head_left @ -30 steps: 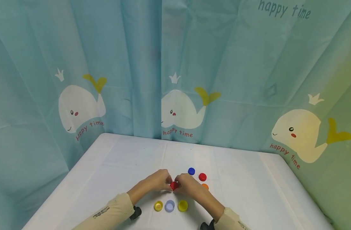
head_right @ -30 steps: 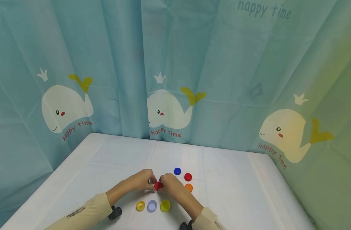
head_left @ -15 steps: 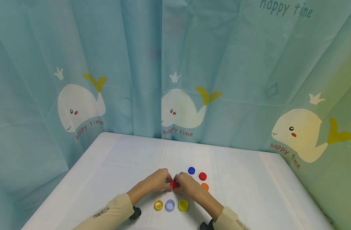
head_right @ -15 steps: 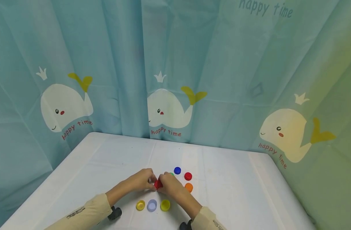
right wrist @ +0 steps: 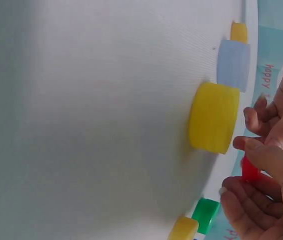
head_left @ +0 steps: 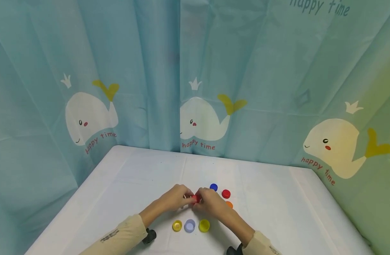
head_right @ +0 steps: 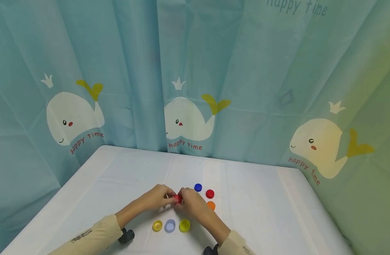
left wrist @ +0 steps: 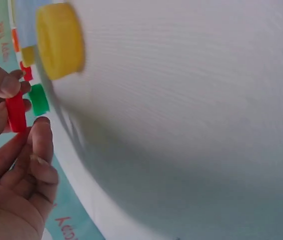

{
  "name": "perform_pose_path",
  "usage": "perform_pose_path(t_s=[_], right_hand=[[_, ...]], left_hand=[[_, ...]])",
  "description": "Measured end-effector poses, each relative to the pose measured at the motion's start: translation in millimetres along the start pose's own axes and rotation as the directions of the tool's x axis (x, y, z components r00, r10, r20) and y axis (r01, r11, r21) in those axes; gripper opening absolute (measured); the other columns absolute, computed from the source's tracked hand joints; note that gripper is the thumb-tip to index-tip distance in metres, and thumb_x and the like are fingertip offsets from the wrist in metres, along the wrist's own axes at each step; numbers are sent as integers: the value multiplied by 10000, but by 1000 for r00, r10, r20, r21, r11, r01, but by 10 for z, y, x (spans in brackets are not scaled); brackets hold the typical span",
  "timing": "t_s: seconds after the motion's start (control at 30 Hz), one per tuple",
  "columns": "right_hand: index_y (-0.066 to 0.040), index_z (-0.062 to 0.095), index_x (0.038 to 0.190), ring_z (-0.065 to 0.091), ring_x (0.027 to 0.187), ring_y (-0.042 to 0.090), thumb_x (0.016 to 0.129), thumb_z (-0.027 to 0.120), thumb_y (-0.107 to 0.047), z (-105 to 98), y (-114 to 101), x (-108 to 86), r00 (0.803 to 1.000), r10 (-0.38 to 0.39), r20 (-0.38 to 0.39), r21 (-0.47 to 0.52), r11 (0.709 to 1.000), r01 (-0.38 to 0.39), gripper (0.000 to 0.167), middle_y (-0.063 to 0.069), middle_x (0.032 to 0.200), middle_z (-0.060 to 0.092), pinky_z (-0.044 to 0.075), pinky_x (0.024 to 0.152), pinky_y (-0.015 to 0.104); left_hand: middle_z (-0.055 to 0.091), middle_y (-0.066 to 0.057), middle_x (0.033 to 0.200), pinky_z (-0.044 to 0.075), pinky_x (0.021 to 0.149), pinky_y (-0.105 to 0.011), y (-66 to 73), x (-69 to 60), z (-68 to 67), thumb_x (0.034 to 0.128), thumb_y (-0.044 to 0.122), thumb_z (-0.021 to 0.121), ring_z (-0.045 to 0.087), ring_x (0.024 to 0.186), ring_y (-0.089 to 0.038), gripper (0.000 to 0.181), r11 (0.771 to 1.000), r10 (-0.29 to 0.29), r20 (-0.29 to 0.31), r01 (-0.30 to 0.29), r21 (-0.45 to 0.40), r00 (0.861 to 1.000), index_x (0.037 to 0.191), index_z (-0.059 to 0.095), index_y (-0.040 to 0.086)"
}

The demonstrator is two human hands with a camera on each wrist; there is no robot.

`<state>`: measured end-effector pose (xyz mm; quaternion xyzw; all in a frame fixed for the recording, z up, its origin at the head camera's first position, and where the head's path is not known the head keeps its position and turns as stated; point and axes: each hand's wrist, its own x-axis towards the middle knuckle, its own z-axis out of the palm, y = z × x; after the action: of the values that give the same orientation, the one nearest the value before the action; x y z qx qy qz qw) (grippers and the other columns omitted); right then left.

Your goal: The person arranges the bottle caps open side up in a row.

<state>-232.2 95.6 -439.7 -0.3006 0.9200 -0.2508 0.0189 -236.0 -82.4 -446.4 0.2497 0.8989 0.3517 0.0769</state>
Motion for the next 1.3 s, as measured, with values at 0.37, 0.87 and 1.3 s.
perform_pose_path(t_s=[0.37,0.87,1.3], right_hand=[[-40,611,960,582,687,80,773,773,-66,-62,51,-75,996,-47,-70,23,999,49,249,-16,799,631,474,630,144],[-12,624,1023,636,724,98,845,711,-129,-236,110,-235,991,29,-133,308,951,14,230,8,855,669,511,644,211],[-52,597,914,652,789,148,850,710,-175,-360,163,-369,989,62,-131,331,944,-15,179,-7,873,636,515,666,220]], left_hand=[[638,29,688,382,470,-205,134,16,-7,860,184,697,501,492,-84,164,993,-32,-58,25,-119,998,934,724,41],[659,17,759,433,488,-219,286,-5,-9,857,142,698,564,511,-177,133,979,-6,-149,-25,-204,989,935,667,39],[640,49,851,436,506,-234,377,37,40,884,284,669,583,561,-194,174,969,7,-120,-36,-243,993,925,646,117]])
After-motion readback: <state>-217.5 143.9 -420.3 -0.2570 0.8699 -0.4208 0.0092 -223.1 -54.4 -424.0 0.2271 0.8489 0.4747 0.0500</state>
